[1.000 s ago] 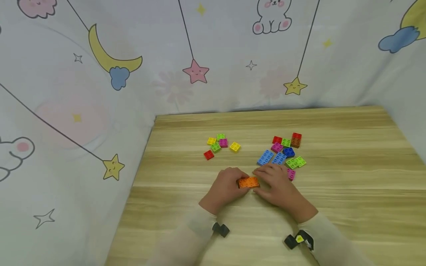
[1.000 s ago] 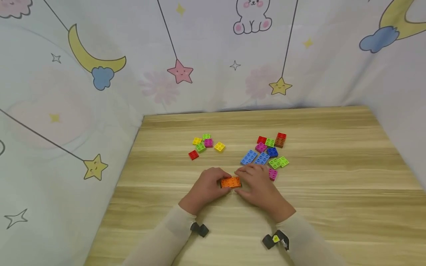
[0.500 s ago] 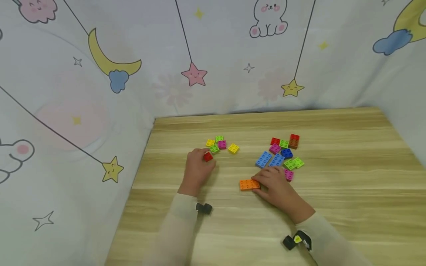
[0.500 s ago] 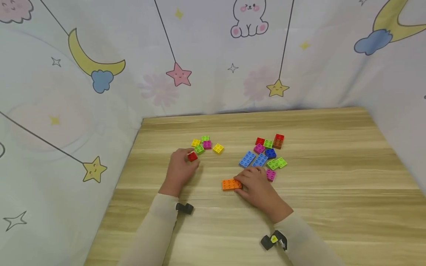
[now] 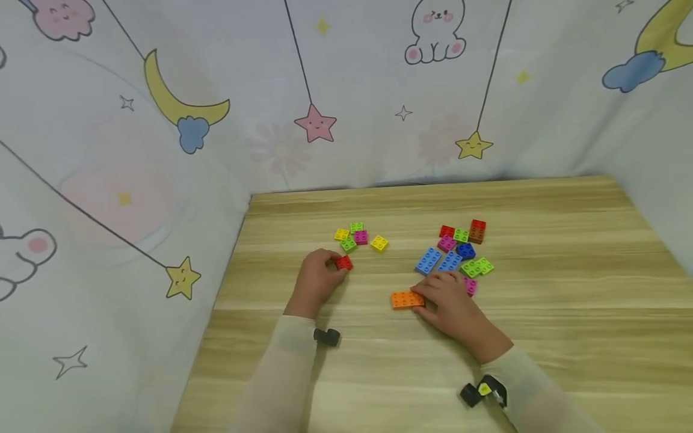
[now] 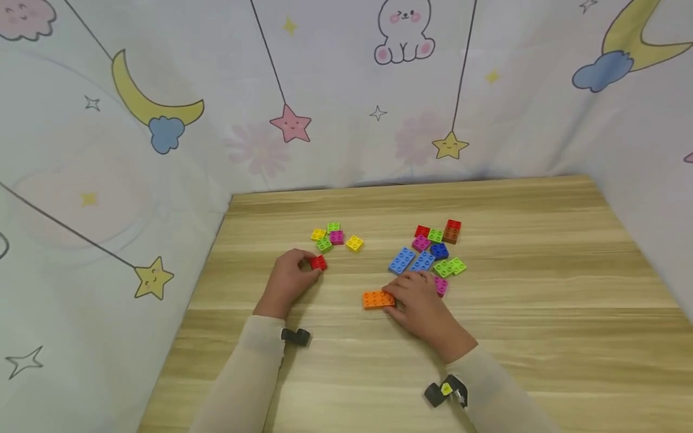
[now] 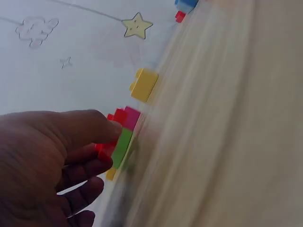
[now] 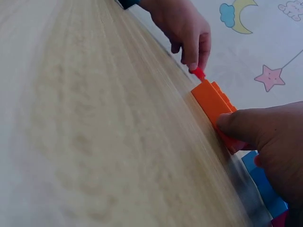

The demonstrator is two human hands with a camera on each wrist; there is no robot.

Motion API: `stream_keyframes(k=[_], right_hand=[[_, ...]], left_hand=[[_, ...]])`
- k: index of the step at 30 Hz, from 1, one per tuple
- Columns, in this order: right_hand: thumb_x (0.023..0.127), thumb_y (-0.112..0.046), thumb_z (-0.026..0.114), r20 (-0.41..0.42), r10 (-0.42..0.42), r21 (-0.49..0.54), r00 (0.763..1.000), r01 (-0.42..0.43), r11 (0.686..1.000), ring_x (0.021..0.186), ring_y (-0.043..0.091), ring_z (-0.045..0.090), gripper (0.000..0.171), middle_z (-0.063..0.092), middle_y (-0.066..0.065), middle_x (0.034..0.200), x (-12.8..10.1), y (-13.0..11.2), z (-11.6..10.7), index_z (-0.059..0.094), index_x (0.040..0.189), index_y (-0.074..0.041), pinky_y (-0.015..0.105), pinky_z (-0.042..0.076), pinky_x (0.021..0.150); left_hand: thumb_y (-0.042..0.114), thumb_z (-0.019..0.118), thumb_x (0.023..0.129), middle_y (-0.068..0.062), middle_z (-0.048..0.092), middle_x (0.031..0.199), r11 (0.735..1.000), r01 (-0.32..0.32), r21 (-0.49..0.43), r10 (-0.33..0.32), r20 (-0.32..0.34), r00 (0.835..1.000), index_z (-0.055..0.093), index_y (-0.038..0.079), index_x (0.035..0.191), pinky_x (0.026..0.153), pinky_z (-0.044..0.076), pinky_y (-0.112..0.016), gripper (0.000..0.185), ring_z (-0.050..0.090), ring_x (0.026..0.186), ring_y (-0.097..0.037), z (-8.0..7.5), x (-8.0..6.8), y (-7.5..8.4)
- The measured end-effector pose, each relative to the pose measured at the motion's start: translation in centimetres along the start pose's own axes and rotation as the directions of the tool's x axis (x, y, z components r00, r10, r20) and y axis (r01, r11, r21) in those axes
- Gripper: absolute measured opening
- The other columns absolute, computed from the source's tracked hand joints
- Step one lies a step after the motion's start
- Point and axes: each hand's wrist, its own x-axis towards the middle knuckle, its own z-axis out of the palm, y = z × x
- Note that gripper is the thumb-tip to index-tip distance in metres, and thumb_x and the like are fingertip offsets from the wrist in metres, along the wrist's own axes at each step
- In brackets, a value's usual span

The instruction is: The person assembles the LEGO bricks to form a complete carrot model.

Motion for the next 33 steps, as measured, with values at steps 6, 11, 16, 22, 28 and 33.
stream_keyframes(k=[6,11,16,22,28,33], right_hand=[[0.079,-0.033,0.082,-0.077,0.003,0.025,0.997,-0.001,1.0,0.107,0.025,0.057,0.033,0.071,-0.001,0.106,-0.2,0.3,-0.3,0.073,0.107,-0.017,0.058,0.029,0.099],[0.076,-0.029,0.085,-0.175,0.002,0.054,0.985,0.007,0.999,0.103,0.023,0.059,0.036,0.071,0.001,0.105,-0.2,0.9,-0.7,0.073,0.107,-0.016,0.055,0.03,0.098],[0.075,-0.023,0.086,-0.236,0.06,0.145,0.97,-0.026,0.989,0.102,0.023,0.061,0.037,0.071,0.003,0.105,-0.4,1.3,-1.2,0.073,0.108,-0.015,0.052,0.032,0.098],[0.075,-0.018,0.085,-0.228,0.073,0.244,0.971,-0.016,0.97,0.102,0.021,0.062,0.036,0.071,0.001,0.108,-0.9,1.3,-1.7,0.073,0.109,-0.015,0.047,0.041,0.096],[0.075,-0.021,0.086,-0.159,0.05,0.25,0.986,-0.009,0.968,0.101,0.016,0.06,0.035,0.07,-0.006,0.106,-1.5,0.8,-1.7,0.074,0.108,-0.018,0.04,0.047,0.088],[0.078,-0.026,0.084,-0.111,-0.008,0.255,0.994,0.036,0.966,0.102,0.016,0.059,0.033,0.07,-0.008,0.106,-1.4,0.1,-1.6,0.073,0.108,-0.019,0.04,0.046,0.089]], left_hand=[[0.031,0.08,0.08,0.008,0.066,0.101,0.985,-0.168,0.024,0.164,0.135,0.977,0.072,0.017,0.103,0.089,0.047,-0.037,0.028,0.056,0.098,-0.016,1.6,-3.6,2.9],[0.035,0.08,0.079,0.016,0.066,0.097,0.947,-0.316,0.053,0.295,0.242,0.924,0.074,0.024,0.102,0.088,0.042,-0.035,0.026,0.054,0.094,-0.01,3.6,-5.3,4.9],[0.042,0.08,0.079,0.022,0.063,0.095,0.917,-0.394,0.067,0.361,0.287,0.887,0.074,0.029,0.102,0.081,0.036,-0.031,0.027,0.049,0.091,-0.006,5.5,-5.9,6.5],[0.049,0.079,0.078,0.019,0.061,0.098,0.912,-0.406,0.064,0.372,0.291,0.881,0.072,0.027,0.107,0.083,0.039,-0.032,0.038,0.048,0.092,-0.007,6.5,-6.2,7.3],[0.047,0.082,0.076,0.019,0.059,0.118,0.946,-0.307,-0.105,0.324,0.233,0.917,0.063,0.029,0.128,0.095,0.046,-0.032,0.058,0.05,0.108,-0.006,5.4,-6.4,6.7],[0.032,0.08,0.082,0.019,0.062,0.112,0.901,-0.378,-0.214,0.417,0.187,0.889,0.069,0.028,0.115,0.09,0.048,-0.026,0.035,0.055,0.103,-0.006,4.6,-6.4,6.5]])
